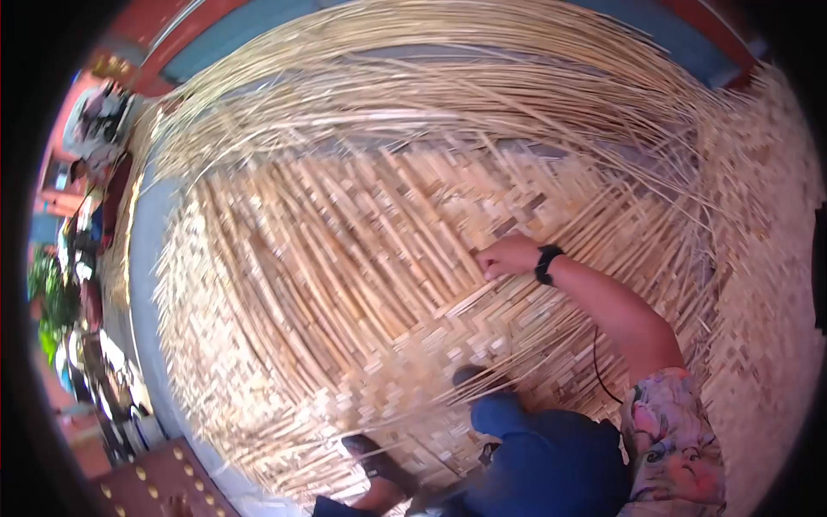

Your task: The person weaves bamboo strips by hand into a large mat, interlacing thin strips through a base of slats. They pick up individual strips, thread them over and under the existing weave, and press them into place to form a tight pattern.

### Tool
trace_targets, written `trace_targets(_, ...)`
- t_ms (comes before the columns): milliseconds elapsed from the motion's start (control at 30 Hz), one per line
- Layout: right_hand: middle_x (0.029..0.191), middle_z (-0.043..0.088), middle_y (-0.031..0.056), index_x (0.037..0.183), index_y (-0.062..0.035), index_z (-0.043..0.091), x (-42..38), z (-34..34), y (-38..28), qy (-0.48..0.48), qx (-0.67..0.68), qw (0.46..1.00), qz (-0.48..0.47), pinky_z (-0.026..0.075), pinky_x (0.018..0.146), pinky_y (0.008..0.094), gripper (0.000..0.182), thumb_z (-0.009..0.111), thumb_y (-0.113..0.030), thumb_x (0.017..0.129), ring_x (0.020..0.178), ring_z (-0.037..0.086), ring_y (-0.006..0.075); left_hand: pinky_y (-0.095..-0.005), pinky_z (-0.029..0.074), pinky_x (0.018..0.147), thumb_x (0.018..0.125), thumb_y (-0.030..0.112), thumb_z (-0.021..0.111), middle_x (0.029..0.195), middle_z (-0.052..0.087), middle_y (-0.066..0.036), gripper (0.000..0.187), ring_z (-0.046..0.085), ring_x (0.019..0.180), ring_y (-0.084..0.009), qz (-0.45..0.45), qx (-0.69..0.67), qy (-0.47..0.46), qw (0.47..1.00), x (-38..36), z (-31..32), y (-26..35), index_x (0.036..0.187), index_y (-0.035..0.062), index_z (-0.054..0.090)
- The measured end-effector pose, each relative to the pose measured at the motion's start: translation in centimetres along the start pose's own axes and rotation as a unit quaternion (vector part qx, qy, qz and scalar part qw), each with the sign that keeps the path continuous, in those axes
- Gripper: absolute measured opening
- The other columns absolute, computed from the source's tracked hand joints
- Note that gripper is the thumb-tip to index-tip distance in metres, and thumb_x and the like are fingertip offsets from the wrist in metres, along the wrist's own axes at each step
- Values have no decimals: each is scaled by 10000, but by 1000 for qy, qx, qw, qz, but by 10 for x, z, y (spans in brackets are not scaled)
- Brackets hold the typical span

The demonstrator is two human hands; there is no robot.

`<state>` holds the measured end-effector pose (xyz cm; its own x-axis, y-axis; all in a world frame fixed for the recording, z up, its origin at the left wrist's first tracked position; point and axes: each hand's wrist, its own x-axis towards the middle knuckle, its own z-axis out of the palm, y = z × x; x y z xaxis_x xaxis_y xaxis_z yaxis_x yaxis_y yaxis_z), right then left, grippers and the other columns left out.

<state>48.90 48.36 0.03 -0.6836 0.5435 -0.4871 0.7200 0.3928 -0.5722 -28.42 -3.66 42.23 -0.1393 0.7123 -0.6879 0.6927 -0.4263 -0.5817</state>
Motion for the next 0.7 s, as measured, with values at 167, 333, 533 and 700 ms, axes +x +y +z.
trace_targets(167, 824, 676, 81, 837, -72, 685, 19, 16, 23, 4, 24, 997, -76, 503, 727, 364, 138, 772, -162, 778, 802, 657, 249, -482, 514, 867, 912, 53, 602, 1084, 664, -206, 217, 640, 1025, -394, -314, -259, -5, 913, -138, -53, 72, 1122, 18, 644)
trace_targets(333, 801, 601, 100, 825, -43, 586, 21, 10, 19, -43, 45, 993, -104, 466, 716, 373, 168, 738, -116, 823, 768, 597, 257, -452, 529, 895, 869, 55, 648, 1038, 697, -179, 228, 662, 1026, -351, -288, -482, -82, 823, -58, -36, 162, 1092, 44, 699)
trace_targets(533, 808, 584, 79, 827, -20, 568, 22, 6, 20, -81, 45, 993, -77, 470, 736, 349, 149, 705, -75, 840, 781, 563, 214, -455, 513, 941, 895, 137, 649, 1138, 670, -128, 300, 635, 1079, -342, -42, -554, 72, 828, 161, -24, 272, 1188, 77, 667)
trace_targets(700, 886, 596, 112, 921, -15, 607, 9, -1, -18, 49, -22, 999, 1, 468, 760, 369, 127, 694, -64, 843, 826, 575, 268, -536, 387, 1121, 909, 408, 690, 1529, 299, -349, 811, 291, 1444, -507, -153, -569, 166, 791, 308, -66, 344, 1576, 187, 284)
